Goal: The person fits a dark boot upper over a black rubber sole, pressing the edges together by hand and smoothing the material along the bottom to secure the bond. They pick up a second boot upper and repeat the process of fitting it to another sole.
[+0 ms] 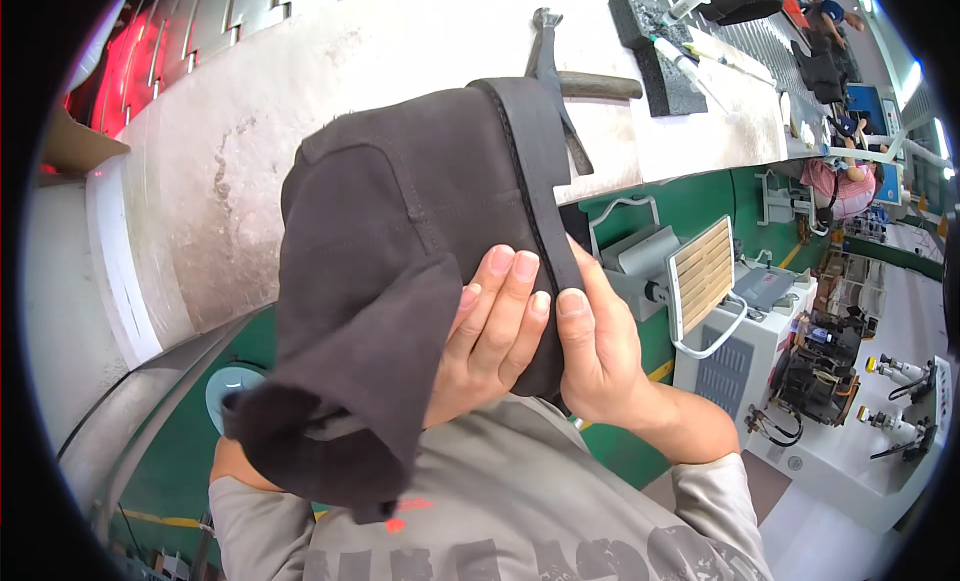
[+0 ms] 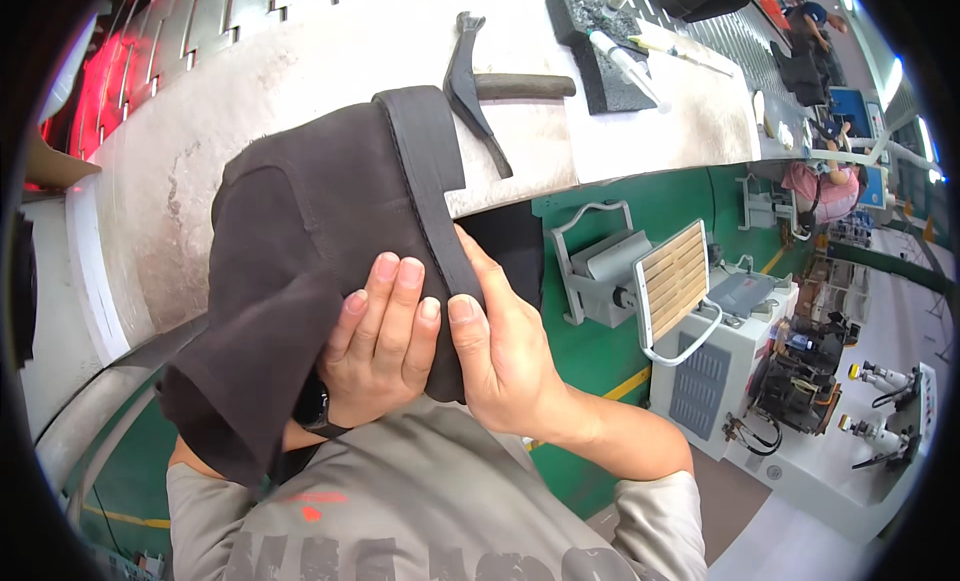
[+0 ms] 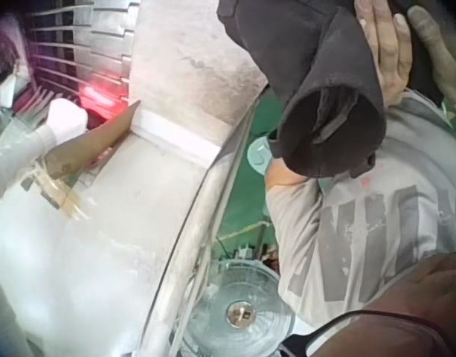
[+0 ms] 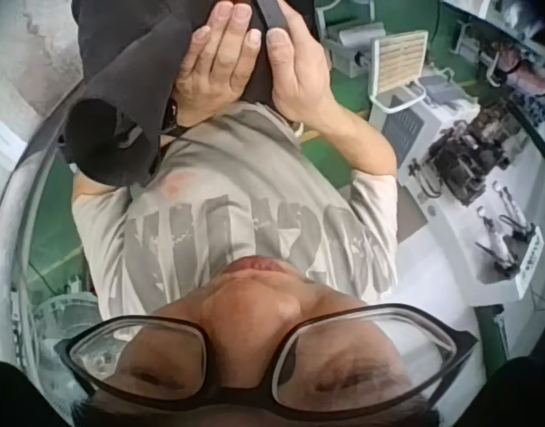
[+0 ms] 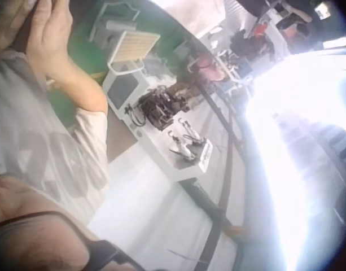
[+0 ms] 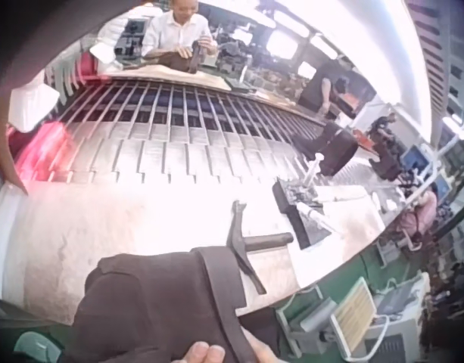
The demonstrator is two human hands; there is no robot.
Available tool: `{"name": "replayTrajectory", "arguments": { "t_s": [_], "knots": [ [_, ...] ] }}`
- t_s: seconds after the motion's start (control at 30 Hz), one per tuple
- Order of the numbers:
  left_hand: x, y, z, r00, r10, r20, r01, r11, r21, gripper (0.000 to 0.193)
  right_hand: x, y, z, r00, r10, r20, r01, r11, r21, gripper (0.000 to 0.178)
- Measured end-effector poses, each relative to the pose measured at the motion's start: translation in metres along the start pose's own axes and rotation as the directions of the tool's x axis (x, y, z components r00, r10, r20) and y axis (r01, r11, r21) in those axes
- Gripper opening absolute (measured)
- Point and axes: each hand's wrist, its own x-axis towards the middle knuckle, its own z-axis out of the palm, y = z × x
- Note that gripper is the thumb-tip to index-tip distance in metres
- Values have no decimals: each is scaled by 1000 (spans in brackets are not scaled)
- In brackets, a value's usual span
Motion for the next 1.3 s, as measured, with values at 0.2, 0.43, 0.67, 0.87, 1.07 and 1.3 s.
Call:
{"name": "replayTrajectory", "arguments": {
  "t_s": [0.2,0.43,0.67,0.87,1.07,1.3],
  "knots": [
    [8,-14,-7,996,70,55,-74,995,62,36,-1,21,4,996,79,-42,-41,823,567,66],
    [32,-10,-22,986,-165,30,168,972,-166,44,31,2,15,981,26,-194,128,665,736,90],
    [32,-9,-16,984,-177,5,176,976,-129,36,32,-7,18,968,153,-201,22,744,668,70],
    [13,-5,0,984,-175,-8,169,960,-223,51,32,-1,16,967,88,-238,33,887,460,47],
    [5,-21,-58,956,8,295,178,783,-597,61,42,21,5,952,12,-306,96,937,335,50],
    [-31,-7,-47,519,-128,845,834,-140,-533,80,155,3,-24,886,-252,-390,207,966,-153,62]
  ]
}}
